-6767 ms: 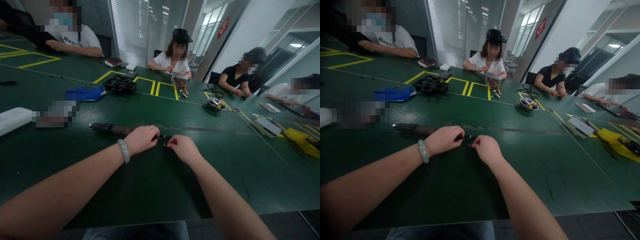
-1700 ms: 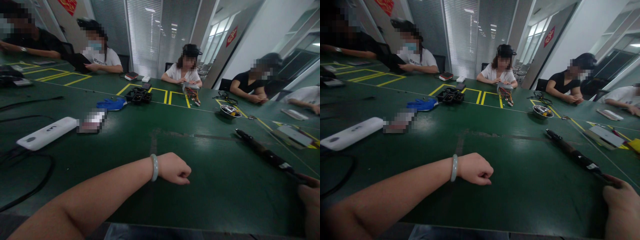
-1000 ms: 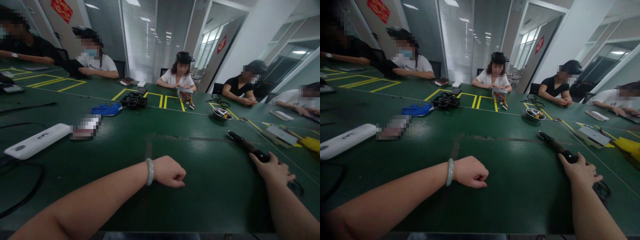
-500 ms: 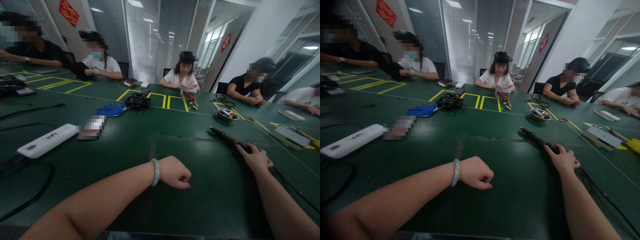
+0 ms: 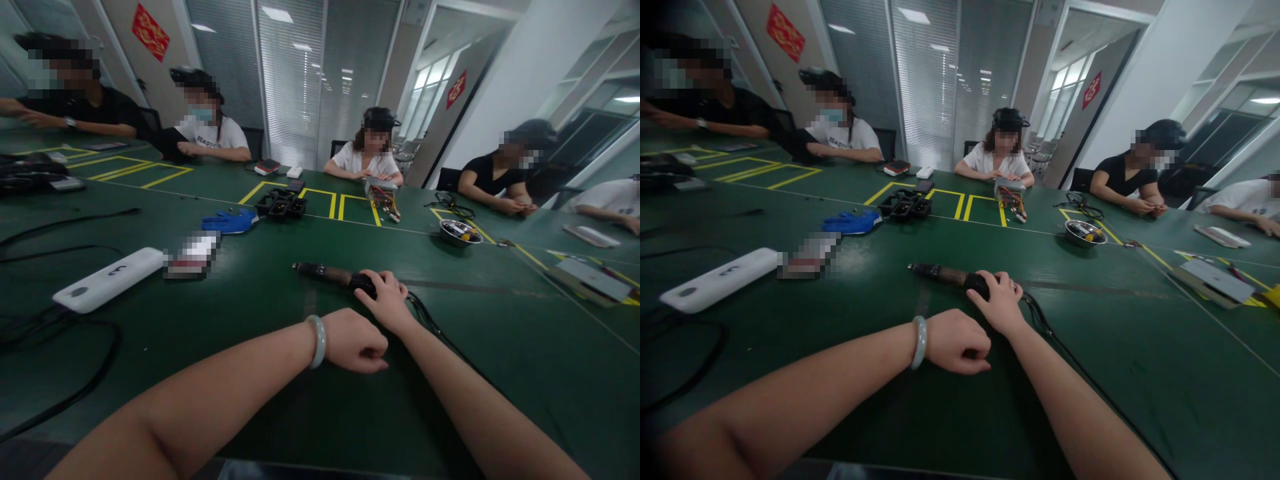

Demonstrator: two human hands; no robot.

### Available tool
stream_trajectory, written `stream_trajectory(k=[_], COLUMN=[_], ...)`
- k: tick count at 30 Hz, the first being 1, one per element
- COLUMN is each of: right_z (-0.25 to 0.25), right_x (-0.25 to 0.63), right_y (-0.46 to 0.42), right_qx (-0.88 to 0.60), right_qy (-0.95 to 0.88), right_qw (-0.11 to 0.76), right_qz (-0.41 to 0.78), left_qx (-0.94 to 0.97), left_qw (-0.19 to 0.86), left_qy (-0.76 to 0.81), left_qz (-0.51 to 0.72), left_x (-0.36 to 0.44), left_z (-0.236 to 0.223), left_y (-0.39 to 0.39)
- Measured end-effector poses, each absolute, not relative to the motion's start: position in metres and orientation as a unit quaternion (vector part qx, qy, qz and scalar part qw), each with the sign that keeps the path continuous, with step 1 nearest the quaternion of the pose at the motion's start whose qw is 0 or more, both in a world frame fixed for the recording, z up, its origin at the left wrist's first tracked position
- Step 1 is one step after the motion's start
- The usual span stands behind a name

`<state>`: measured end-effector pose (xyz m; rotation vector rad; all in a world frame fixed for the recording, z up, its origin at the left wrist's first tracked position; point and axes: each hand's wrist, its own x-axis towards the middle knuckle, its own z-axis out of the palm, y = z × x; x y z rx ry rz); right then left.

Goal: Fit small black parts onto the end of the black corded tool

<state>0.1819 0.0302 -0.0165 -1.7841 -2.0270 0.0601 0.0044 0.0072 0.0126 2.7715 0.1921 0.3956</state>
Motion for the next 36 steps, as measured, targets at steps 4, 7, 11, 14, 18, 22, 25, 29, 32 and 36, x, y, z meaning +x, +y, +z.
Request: stream_trajectory(k=[4,7,11,14,18,22,25,29,32,36], right_z=[-0.017,-0.019,-0.023,-0.025,-0.025,-0.016,-0.004,0.011,0.017,0.017], right_x=[0.165,0.162,0.157,0.155,0.16,0.167,0.179,0.211,0.231,0.24], right_y=[0.022,0.014,0.007,0.007,0.007,0.001,-0.008,-0.022,-0.026,-0.018], right_qx=[-0.608,-0.586,-0.598,-0.589,-0.564,-0.517,-0.498,-0.56,-0.558,-0.524], right_qy=[-0.764,-0.778,-0.762,-0.764,-0.775,-0.807,-0.827,-0.805,-0.81,-0.827], right_qw=[0.205,0.217,0.245,0.252,0.267,0.263,0.258,0.19,0.131,0.129], right_qz=[0.061,0.061,0.056,0.066,0.101,0.113,0.046,0.05,0.124,0.157], left_qx=[0.939,0.903,0.887,0.884,0.878,0.885,0.887,0.898,0.907,0.913], left_qw=[0.153,0.143,0.124,0.095,0.074,0.067,0.057,0.062,0.055,0.046], left_qy=[0.153,0.228,0.279,0.329,0.387,0.397,0.401,0.39,0.381,0.381], left_qz=[0.266,0.335,0.345,0.318,0.272,0.232,0.222,0.193,0.171,0.14], left_x=[-0.003,-0.006,-0.003,-0.001,-0.005,-0.011,-0.014,-0.016,-0.018,-0.024], left_z=[0.019,0.022,0.019,0.013,0.009,0.01,0.013,0.013,0.013,0.015], left_y=[0.013,0.017,0.022,0.024,0.027,0.03,0.033,0.037,0.04,0.044])
